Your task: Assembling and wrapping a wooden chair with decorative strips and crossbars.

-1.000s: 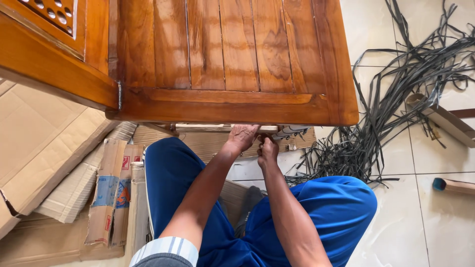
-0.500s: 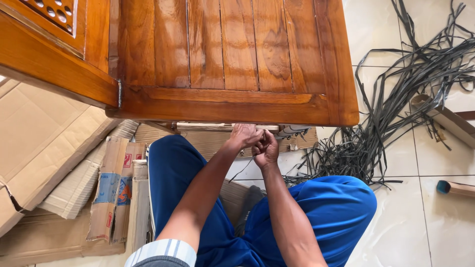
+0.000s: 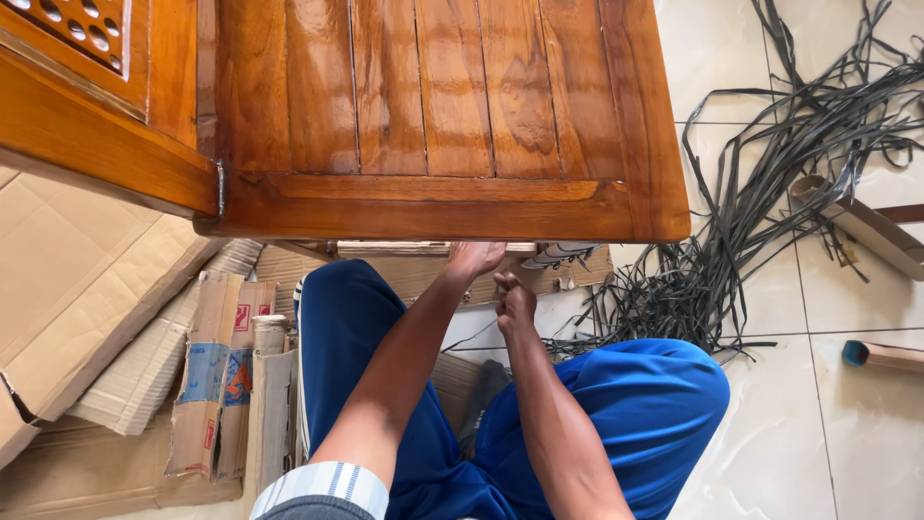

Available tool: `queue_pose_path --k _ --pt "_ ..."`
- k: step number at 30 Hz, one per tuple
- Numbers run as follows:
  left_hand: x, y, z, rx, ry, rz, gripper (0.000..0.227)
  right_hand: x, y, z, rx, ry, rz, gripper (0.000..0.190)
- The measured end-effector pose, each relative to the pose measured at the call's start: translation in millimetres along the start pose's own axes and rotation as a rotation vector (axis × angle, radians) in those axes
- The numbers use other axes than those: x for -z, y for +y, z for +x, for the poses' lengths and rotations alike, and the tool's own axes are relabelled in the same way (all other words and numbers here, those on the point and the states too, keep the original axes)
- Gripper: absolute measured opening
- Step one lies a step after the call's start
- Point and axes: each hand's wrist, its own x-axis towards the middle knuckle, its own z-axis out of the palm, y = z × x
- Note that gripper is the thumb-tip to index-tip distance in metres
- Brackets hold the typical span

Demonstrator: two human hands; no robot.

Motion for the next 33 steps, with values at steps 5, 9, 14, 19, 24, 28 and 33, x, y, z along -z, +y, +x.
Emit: queue_pose_path --k 5,9,14,19,24,28,33 --pt "-10 -7 6 -0.015 0.014 -0.072 0.063 2 1 1 -0.011 0.047 -0.048 0.007" --pt "2 6 -6 -0.022 0.014 -0.069 0.060 -21 -27 -7 0.035 -0.076 0.150 0.004" --pt "24 26 -23 -0.027 0.056 -0.081 0.057 -17 -21 -4 -0.009 -0.249 0.338 0.007" --pt "31 35 -34 -0.025 0.108 -0.103 0.054 -13 -25 -8 -0.104 -0.429 0.444 0.005" --pt "43 50 -39 -0.035 0.161 -0.128 0.052 -14 -36 -23 -0.131 -0.509 0.422 0.007" --pt "41 51 -38 -0.038 0.202 -0.147 0.050 -15 -42 -33 -0.123 -0.529 0.407 0.008" --pt "31 42 -31 -0.041 0.262 -0.164 0.049 -17 -42 -41 -0.006 -0.330 0.269 0.003"
